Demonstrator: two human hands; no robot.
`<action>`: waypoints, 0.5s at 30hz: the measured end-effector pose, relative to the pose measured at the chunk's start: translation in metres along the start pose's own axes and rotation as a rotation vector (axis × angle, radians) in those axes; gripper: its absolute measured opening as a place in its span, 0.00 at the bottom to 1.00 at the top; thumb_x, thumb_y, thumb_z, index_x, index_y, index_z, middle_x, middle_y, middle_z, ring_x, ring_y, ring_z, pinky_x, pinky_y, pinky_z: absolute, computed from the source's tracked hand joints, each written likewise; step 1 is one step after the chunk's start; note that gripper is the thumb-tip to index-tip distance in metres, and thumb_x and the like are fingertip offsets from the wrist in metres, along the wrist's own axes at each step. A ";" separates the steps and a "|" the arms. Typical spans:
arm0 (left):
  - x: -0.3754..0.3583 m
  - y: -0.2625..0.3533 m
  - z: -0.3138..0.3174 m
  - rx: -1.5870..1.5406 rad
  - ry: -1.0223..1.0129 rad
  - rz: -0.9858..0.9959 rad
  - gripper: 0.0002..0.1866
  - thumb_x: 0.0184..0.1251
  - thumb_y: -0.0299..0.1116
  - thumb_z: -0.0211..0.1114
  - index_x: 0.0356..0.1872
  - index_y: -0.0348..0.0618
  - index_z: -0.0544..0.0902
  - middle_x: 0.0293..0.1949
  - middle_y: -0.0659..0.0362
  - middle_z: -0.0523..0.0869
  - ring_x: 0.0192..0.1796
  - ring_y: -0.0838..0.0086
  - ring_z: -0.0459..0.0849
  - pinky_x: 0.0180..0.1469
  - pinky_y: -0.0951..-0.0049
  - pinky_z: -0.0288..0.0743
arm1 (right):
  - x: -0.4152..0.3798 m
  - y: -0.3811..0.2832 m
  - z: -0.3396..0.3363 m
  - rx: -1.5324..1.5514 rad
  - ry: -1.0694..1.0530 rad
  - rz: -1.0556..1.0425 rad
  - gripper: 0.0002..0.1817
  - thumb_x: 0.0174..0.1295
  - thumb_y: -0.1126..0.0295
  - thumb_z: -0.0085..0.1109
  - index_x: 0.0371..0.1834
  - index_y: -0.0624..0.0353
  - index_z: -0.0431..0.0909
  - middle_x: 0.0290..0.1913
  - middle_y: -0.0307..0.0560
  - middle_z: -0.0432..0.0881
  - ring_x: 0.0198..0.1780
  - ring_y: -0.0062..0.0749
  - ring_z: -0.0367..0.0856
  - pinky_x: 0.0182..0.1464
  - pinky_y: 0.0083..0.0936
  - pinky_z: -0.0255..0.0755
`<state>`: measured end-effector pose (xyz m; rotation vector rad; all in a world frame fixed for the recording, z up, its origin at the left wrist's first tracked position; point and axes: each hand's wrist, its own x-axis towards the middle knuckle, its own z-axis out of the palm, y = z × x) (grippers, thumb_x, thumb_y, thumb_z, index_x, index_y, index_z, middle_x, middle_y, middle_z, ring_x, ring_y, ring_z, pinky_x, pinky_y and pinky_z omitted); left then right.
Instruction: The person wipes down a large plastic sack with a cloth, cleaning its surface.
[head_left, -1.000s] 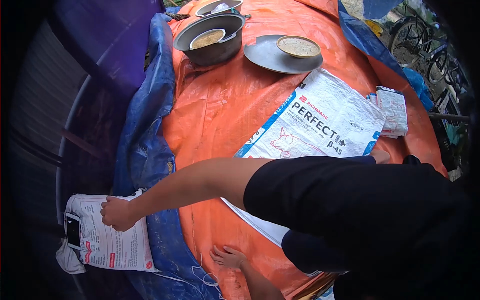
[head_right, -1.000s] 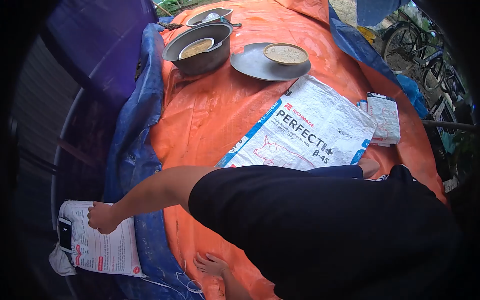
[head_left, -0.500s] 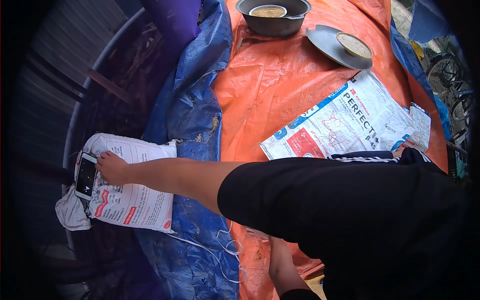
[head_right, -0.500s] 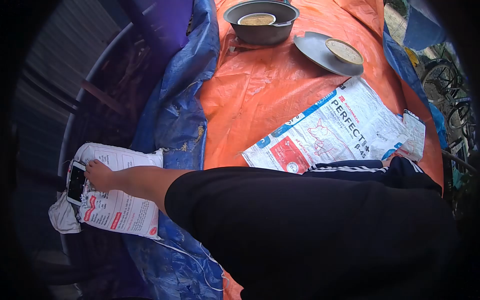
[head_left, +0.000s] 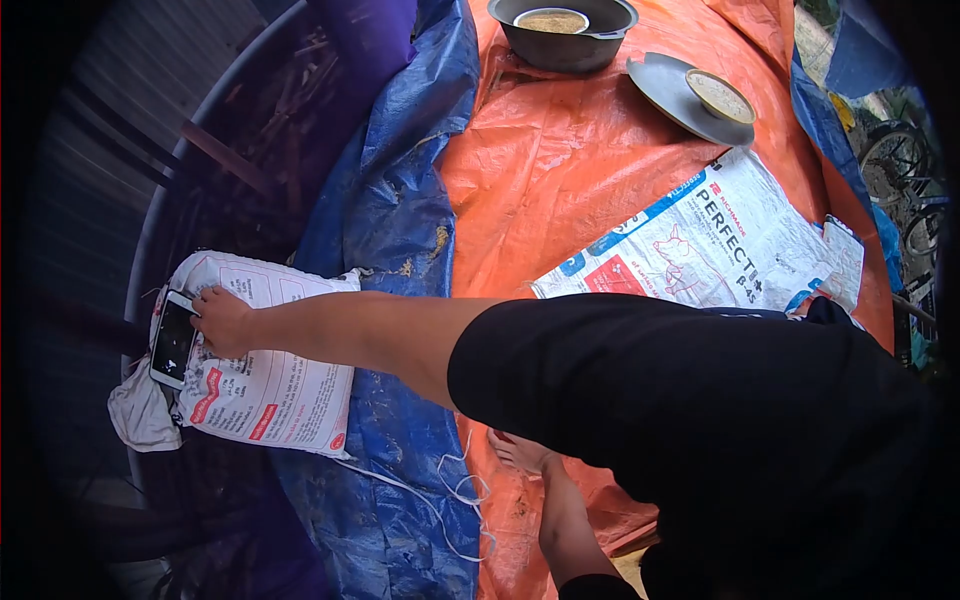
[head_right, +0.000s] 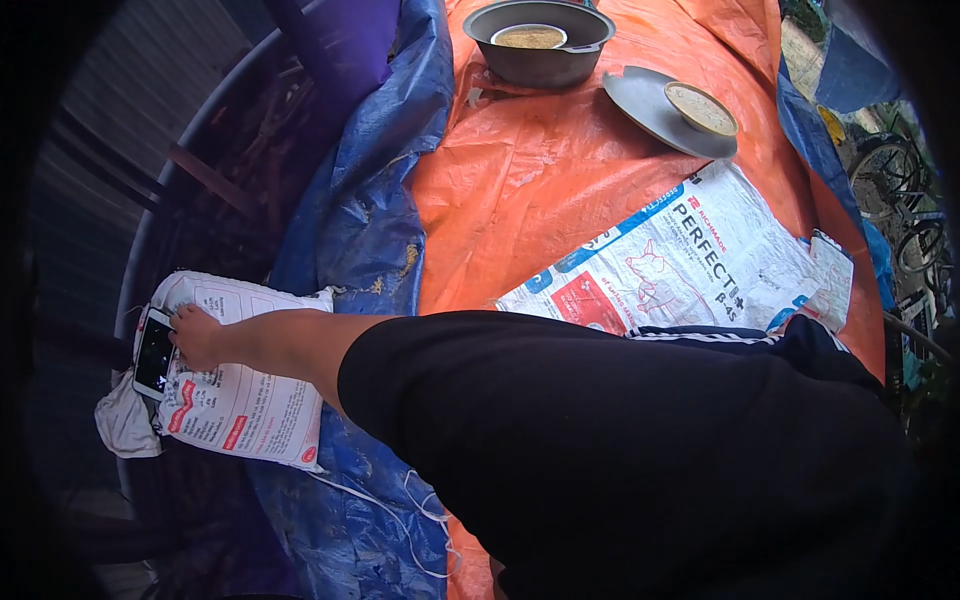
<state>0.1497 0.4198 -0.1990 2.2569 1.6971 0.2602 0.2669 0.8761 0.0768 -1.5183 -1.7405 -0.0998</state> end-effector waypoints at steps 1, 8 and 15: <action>0.000 0.000 0.000 0.002 0.000 0.000 0.26 0.71 0.46 0.58 0.66 0.50 0.72 0.70 0.48 0.67 0.71 0.52 0.66 0.68 0.48 0.60 | 0.000 0.001 0.001 -0.007 0.019 -0.008 0.26 0.61 0.54 0.59 0.57 0.60 0.82 0.57 0.53 0.77 0.64 0.45 0.69 0.67 0.40 0.59; -0.004 0.004 -0.003 0.018 -0.006 -0.007 0.26 0.70 0.46 0.59 0.66 0.51 0.71 0.70 0.48 0.66 0.70 0.52 0.66 0.67 0.49 0.60 | 0.008 0.004 0.012 -0.034 0.003 -0.012 0.28 0.59 0.50 0.59 0.54 0.60 0.84 0.58 0.54 0.77 0.64 0.46 0.69 0.66 0.40 0.60; -0.006 0.009 -0.005 0.021 -0.001 -0.012 0.27 0.69 0.46 0.60 0.66 0.51 0.71 0.71 0.48 0.66 0.70 0.52 0.66 0.67 0.49 0.61 | 0.013 0.008 0.023 -0.034 0.014 -0.029 0.31 0.57 0.48 0.61 0.58 0.60 0.82 0.58 0.55 0.77 0.64 0.47 0.70 0.67 0.40 0.61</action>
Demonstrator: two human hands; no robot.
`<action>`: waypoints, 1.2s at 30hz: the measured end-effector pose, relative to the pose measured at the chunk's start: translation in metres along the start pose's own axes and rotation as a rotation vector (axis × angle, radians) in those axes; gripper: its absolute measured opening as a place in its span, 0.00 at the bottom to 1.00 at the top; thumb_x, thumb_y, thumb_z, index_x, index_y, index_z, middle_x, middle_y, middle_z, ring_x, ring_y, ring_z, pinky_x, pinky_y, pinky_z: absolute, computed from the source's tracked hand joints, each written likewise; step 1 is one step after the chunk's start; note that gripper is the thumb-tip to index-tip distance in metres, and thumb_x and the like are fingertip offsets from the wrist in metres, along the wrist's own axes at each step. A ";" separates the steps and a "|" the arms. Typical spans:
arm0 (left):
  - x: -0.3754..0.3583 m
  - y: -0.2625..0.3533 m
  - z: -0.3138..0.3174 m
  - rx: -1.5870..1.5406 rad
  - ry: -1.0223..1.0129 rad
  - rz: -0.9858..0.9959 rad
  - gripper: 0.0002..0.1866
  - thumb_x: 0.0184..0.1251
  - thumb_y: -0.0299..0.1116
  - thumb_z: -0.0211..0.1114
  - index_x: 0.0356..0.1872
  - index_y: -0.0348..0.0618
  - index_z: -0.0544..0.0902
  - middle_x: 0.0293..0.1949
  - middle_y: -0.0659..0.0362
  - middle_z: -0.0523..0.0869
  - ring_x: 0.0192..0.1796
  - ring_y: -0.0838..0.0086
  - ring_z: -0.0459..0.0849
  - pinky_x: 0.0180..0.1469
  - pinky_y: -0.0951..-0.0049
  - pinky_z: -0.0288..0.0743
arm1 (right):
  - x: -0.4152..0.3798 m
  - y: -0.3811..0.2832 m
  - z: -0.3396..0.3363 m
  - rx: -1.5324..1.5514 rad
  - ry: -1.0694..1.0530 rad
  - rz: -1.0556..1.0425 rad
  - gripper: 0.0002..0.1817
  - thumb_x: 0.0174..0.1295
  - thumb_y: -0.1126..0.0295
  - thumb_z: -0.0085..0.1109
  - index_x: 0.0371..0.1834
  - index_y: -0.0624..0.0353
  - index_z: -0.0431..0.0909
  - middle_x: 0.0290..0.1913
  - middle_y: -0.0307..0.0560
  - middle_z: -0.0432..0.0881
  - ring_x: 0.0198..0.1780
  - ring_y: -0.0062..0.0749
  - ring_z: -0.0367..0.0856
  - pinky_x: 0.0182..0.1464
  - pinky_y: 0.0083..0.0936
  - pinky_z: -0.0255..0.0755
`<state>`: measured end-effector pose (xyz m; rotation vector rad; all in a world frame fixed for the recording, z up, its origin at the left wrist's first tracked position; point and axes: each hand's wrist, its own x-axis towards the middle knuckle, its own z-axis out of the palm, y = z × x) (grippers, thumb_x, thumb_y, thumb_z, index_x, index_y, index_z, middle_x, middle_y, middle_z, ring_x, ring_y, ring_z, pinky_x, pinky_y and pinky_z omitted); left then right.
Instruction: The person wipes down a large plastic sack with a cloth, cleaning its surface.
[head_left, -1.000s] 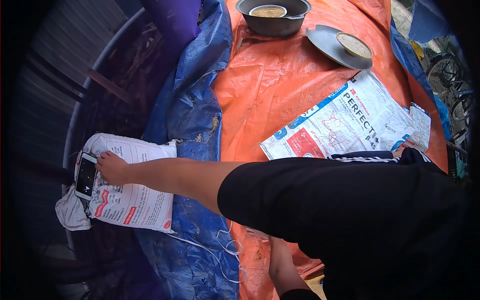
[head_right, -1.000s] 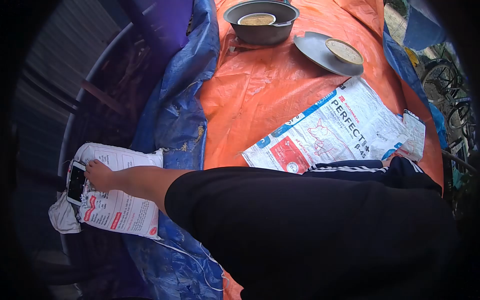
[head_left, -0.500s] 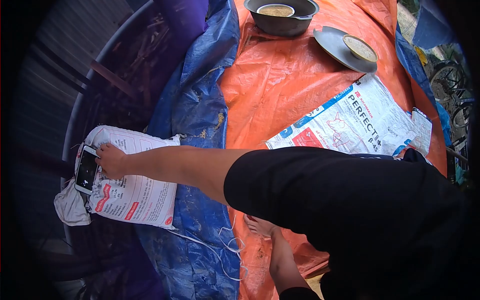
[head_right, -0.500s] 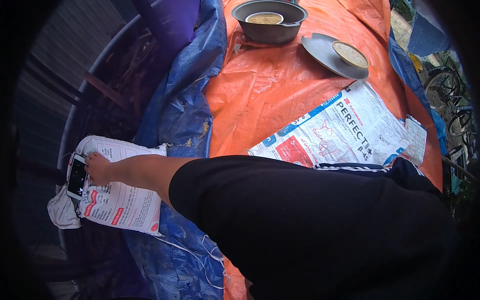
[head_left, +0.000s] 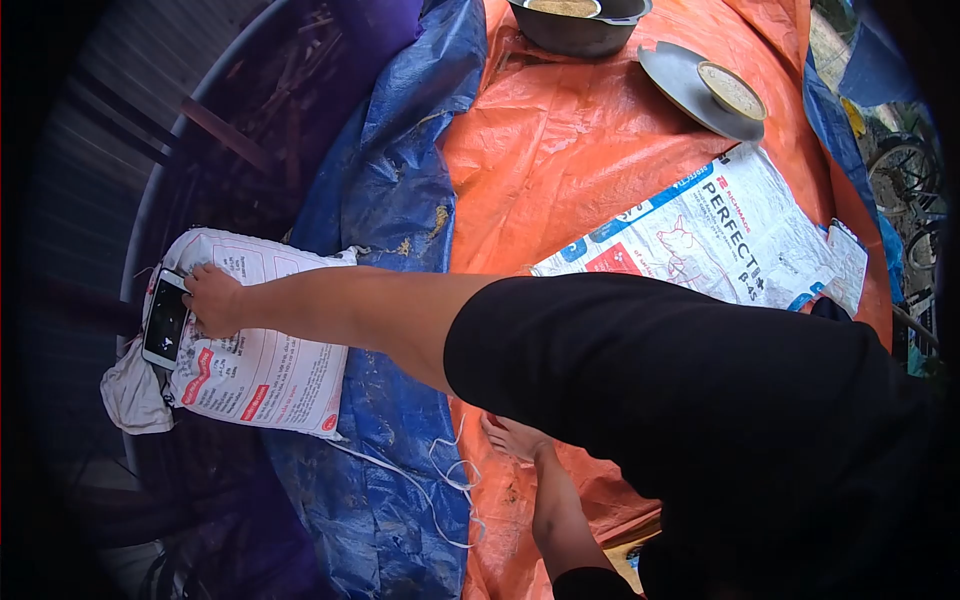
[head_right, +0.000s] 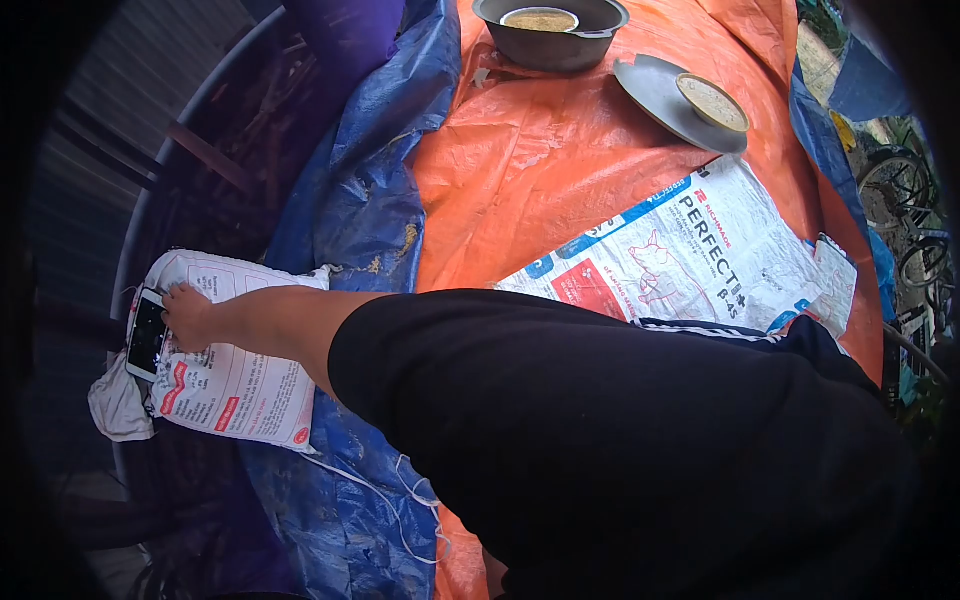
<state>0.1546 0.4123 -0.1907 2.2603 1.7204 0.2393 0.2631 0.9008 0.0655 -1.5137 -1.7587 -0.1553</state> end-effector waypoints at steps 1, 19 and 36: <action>0.000 0.001 -0.001 -0.002 0.002 -0.002 0.27 0.69 0.46 0.60 0.66 0.51 0.71 0.71 0.48 0.66 0.70 0.52 0.66 0.67 0.49 0.61 | -0.001 -0.001 -0.002 0.013 -0.009 0.006 0.32 0.57 0.49 0.61 0.60 0.60 0.80 0.58 0.55 0.77 0.63 0.47 0.71 0.66 0.41 0.61; 0.000 0.000 0.000 -0.043 0.025 -0.015 0.26 0.67 0.47 0.60 0.65 0.52 0.72 0.71 0.48 0.65 0.69 0.52 0.66 0.66 0.50 0.60 | 0.041 -0.027 -0.032 -0.206 -0.396 -0.038 0.38 0.61 0.60 0.60 0.77 0.45 0.62 0.56 0.46 0.85 0.54 0.42 0.86 0.47 0.39 0.75; 0.000 -0.005 0.007 -0.077 0.046 -0.032 0.25 0.71 0.51 0.52 0.63 0.51 0.75 0.70 0.48 0.67 0.69 0.52 0.66 0.67 0.49 0.59 | 0.012 -0.010 -0.022 -0.163 -0.299 -0.298 0.25 0.66 0.58 0.52 0.68 0.35 0.75 0.54 0.56 0.81 0.49 0.48 0.87 0.47 0.41 0.80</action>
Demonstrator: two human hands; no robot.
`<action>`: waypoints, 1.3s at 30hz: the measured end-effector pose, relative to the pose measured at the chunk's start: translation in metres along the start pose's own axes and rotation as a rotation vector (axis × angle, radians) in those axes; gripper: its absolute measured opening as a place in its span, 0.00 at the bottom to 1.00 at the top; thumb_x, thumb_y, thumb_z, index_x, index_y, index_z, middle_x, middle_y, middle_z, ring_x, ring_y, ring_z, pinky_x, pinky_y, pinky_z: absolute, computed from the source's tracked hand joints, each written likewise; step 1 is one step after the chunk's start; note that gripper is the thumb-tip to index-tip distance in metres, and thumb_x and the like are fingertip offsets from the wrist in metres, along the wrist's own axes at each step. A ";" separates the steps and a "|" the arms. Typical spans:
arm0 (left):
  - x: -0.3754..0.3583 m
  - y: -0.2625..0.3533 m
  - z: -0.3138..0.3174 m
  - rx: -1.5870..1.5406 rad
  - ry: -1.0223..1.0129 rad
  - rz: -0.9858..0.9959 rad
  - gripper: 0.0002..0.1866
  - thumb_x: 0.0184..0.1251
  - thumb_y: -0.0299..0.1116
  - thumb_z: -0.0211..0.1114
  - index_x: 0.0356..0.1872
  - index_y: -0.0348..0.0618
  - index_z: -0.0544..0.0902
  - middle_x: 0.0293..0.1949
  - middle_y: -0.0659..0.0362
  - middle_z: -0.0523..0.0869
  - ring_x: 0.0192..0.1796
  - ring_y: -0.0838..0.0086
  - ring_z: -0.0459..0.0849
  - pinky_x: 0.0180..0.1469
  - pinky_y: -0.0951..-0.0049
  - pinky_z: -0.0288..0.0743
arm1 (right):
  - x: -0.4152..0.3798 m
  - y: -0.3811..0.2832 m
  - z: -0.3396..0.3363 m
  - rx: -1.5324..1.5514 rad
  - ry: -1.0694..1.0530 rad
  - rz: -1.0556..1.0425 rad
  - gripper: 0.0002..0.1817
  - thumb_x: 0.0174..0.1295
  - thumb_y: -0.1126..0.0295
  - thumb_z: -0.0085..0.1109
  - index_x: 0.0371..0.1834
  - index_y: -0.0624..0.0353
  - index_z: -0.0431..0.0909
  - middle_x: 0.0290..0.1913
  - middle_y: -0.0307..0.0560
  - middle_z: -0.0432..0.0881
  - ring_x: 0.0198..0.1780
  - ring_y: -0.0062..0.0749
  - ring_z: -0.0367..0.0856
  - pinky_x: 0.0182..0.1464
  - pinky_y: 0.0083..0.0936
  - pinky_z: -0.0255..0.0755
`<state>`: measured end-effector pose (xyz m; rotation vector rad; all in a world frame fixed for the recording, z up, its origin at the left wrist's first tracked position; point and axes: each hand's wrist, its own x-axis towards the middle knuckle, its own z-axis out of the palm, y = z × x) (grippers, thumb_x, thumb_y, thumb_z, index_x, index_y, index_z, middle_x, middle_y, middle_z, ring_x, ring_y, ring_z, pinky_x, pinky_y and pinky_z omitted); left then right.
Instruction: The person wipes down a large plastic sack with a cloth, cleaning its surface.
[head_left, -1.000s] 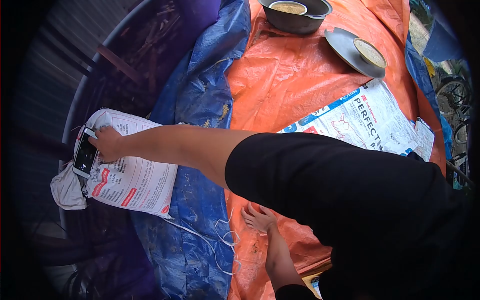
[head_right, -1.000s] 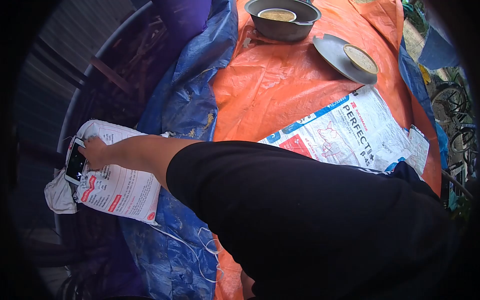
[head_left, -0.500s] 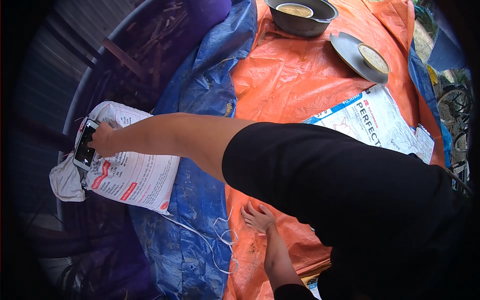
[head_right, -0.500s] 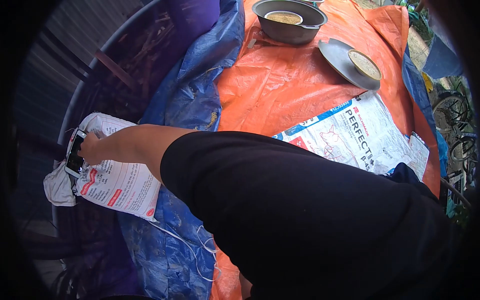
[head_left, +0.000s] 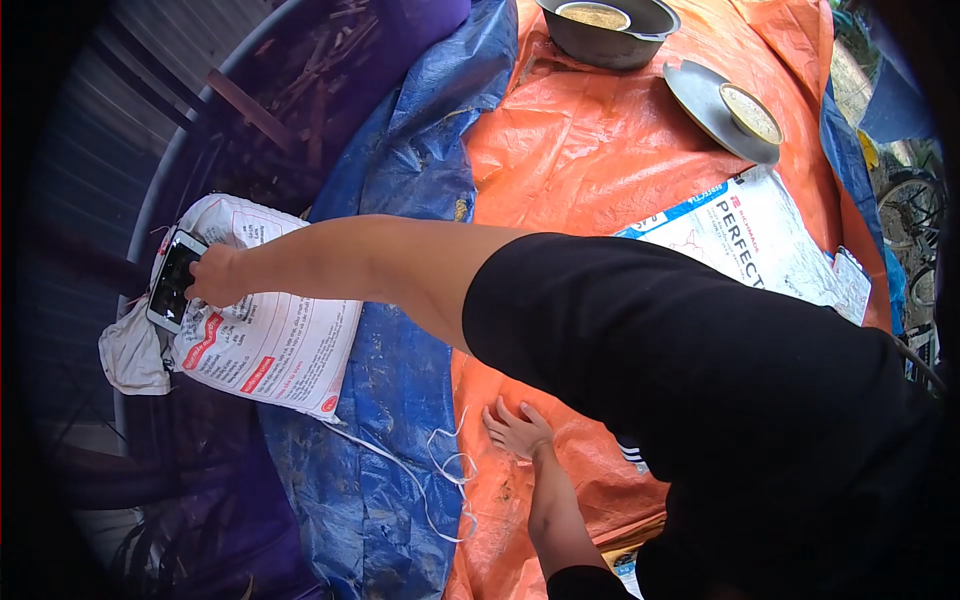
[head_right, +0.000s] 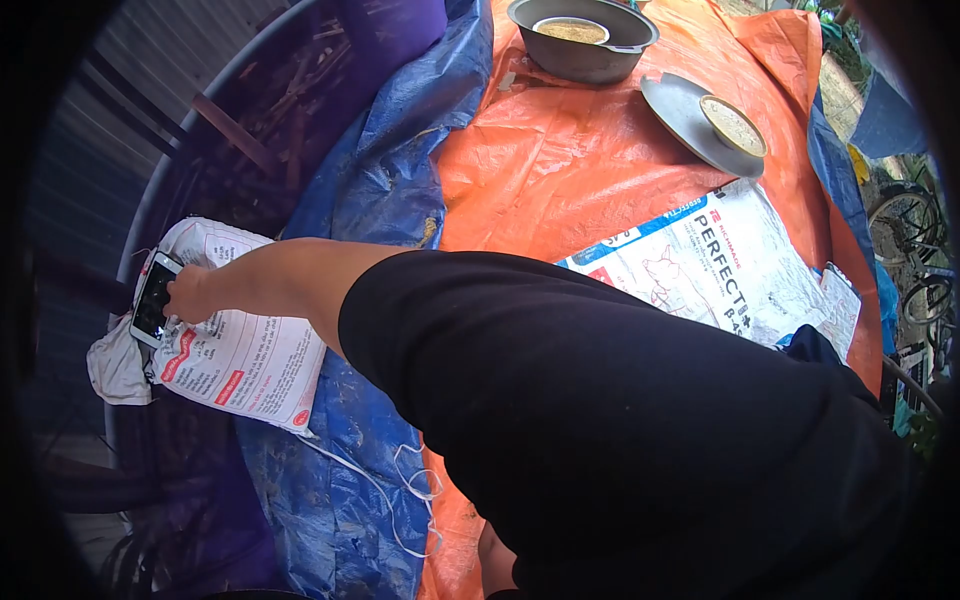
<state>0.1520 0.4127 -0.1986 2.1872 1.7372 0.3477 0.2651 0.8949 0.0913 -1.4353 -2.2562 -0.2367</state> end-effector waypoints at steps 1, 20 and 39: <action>0.000 0.001 -0.001 -0.003 -0.004 -0.002 0.25 0.71 0.51 0.53 0.63 0.51 0.75 0.70 0.48 0.67 0.69 0.52 0.66 0.67 0.49 0.59 | -0.002 0.001 -0.001 0.034 0.024 0.014 0.25 0.67 0.58 0.51 0.69 0.34 0.74 0.54 0.56 0.81 0.48 0.49 0.87 0.47 0.41 0.80; 0.001 -0.006 0.011 0.082 -0.002 0.011 0.33 0.61 0.48 0.64 0.65 0.46 0.69 0.70 0.49 0.66 0.71 0.54 0.64 0.66 0.53 0.59 | -0.011 0.005 -0.003 0.106 0.126 0.090 0.22 0.66 0.53 0.49 0.64 0.23 0.76 0.54 0.45 0.83 0.47 0.45 0.87 0.46 0.48 0.80; -0.001 0.001 -0.004 -0.014 0.015 0.026 0.26 0.65 0.43 0.62 0.64 0.49 0.72 0.71 0.48 0.65 0.71 0.50 0.64 0.69 0.48 0.58 | -0.016 0.000 -0.014 0.132 0.157 0.151 0.31 0.66 0.52 0.50 0.75 0.27 0.63 0.48 0.51 0.85 0.41 0.47 0.88 0.45 0.45 0.81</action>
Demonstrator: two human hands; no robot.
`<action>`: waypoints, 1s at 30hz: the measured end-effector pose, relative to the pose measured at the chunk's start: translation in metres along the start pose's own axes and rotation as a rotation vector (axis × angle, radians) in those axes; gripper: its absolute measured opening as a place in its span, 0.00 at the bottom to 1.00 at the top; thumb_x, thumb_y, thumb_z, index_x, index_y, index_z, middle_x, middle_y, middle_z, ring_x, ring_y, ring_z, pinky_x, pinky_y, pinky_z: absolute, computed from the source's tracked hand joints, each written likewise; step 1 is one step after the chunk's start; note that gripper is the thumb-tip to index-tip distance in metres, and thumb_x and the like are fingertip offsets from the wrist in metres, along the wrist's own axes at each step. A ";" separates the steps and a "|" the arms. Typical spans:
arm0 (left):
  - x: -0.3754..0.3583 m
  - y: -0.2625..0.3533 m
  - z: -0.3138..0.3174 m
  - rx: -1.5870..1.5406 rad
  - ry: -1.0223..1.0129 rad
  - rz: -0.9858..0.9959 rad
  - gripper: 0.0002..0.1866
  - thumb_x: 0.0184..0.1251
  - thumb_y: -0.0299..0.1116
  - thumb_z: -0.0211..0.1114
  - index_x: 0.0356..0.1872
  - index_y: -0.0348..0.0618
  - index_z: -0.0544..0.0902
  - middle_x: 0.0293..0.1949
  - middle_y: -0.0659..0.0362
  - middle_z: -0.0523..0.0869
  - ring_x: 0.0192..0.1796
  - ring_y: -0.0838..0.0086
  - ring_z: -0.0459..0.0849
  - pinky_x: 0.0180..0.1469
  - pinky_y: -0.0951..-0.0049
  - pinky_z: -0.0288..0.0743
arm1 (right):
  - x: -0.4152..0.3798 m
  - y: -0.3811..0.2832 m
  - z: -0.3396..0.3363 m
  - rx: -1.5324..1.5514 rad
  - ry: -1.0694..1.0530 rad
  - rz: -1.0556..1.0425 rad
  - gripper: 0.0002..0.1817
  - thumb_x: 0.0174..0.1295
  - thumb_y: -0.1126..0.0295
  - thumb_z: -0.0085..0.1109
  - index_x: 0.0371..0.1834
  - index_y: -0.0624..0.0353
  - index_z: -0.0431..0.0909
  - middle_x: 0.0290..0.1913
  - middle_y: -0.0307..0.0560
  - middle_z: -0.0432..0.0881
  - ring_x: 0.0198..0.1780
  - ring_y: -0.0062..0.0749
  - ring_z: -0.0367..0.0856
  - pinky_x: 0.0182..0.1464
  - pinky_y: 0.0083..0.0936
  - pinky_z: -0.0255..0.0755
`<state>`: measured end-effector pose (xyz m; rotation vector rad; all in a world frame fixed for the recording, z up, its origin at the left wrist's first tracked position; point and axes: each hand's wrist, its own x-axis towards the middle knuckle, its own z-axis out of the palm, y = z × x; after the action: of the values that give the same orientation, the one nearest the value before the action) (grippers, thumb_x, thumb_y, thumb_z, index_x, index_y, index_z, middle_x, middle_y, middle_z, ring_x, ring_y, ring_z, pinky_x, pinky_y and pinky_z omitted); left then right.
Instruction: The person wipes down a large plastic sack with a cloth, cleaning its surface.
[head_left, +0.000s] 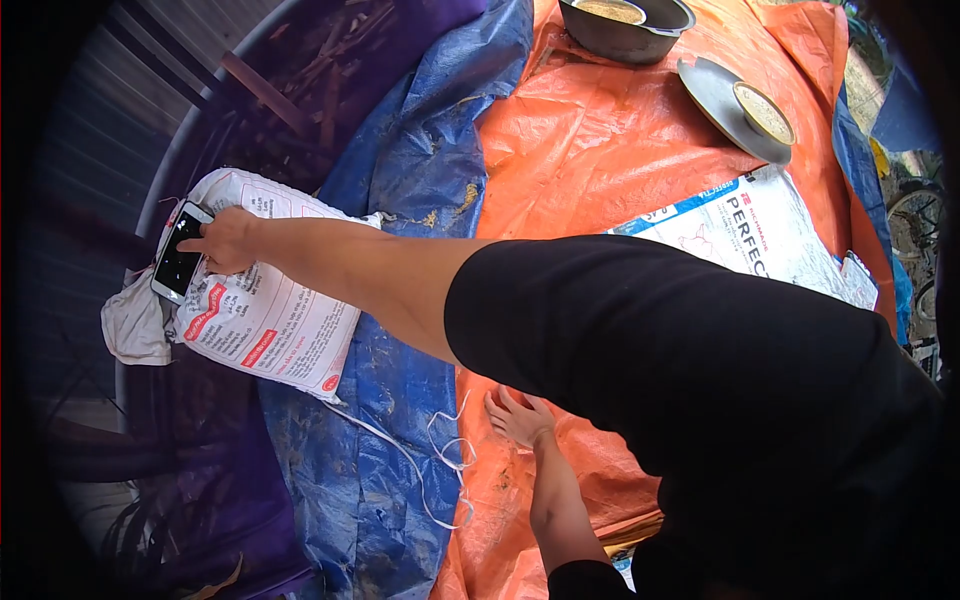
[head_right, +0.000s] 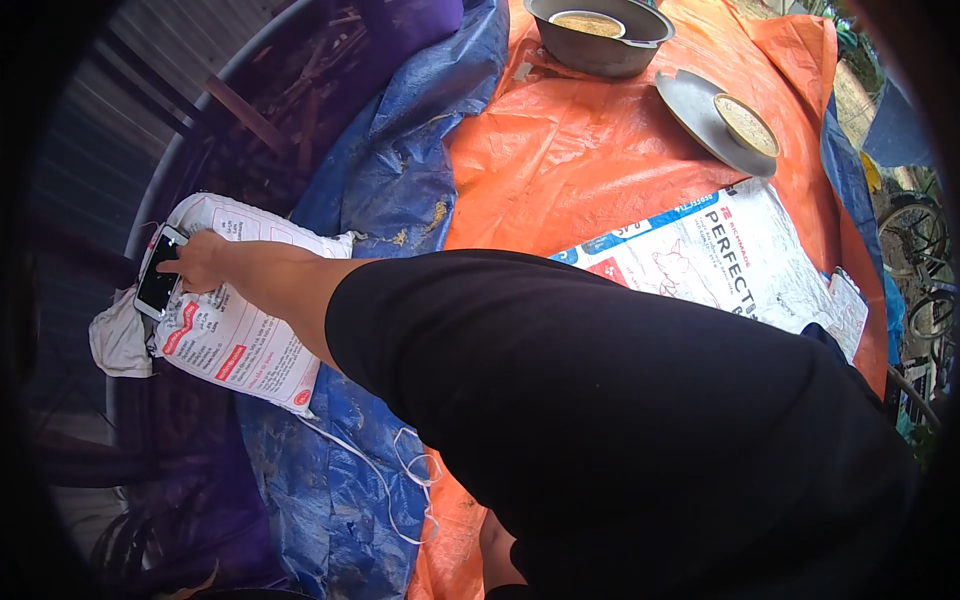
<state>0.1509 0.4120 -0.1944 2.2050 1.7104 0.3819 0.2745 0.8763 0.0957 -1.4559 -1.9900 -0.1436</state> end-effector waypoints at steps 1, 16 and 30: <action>0.000 0.001 -0.001 0.002 -0.007 -0.007 0.26 0.66 0.44 0.61 0.64 0.49 0.72 0.71 0.48 0.65 0.71 0.51 0.64 0.69 0.48 0.57 | -0.001 0.000 -0.002 -0.007 -0.004 -0.015 0.31 0.66 0.52 0.51 0.75 0.27 0.63 0.48 0.51 0.85 0.41 0.47 0.88 0.45 0.45 0.81; -0.001 0.001 0.000 0.022 -0.048 -0.025 0.27 0.65 0.43 0.62 0.64 0.46 0.72 0.72 0.48 0.64 0.71 0.50 0.63 0.69 0.48 0.57 | 0.004 0.007 0.012 -0.054 0.012 -0.081 0.22 0.65 0.52 0.50 0.61 0.36 0.79 0.47 0.49 0.85 0.41 0.47 0.87 0.44 0.45 0.80; 0.000 0.000 0.000 0.013 -0.023 -0.001 0.29 0.60 0.38 0.66 0.63 0.44 0.71 0.72 0.47 0.64 0.71 0.49 0.63 0.69 0.47 0.57 | -0.006 0.001 -0.006 0.035 0.061 -0.080 0.35 0.61 0.55 0.55 0.75 0.35 0.63 0.44 0.52 0.86 0.39 0.49 0.88 0.43 0.45 0.81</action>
<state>0.1510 0.4124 -0.1939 2.2087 1.7065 0.3449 0.2790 0.8695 0.0970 -1.3358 -1.9924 -0.1849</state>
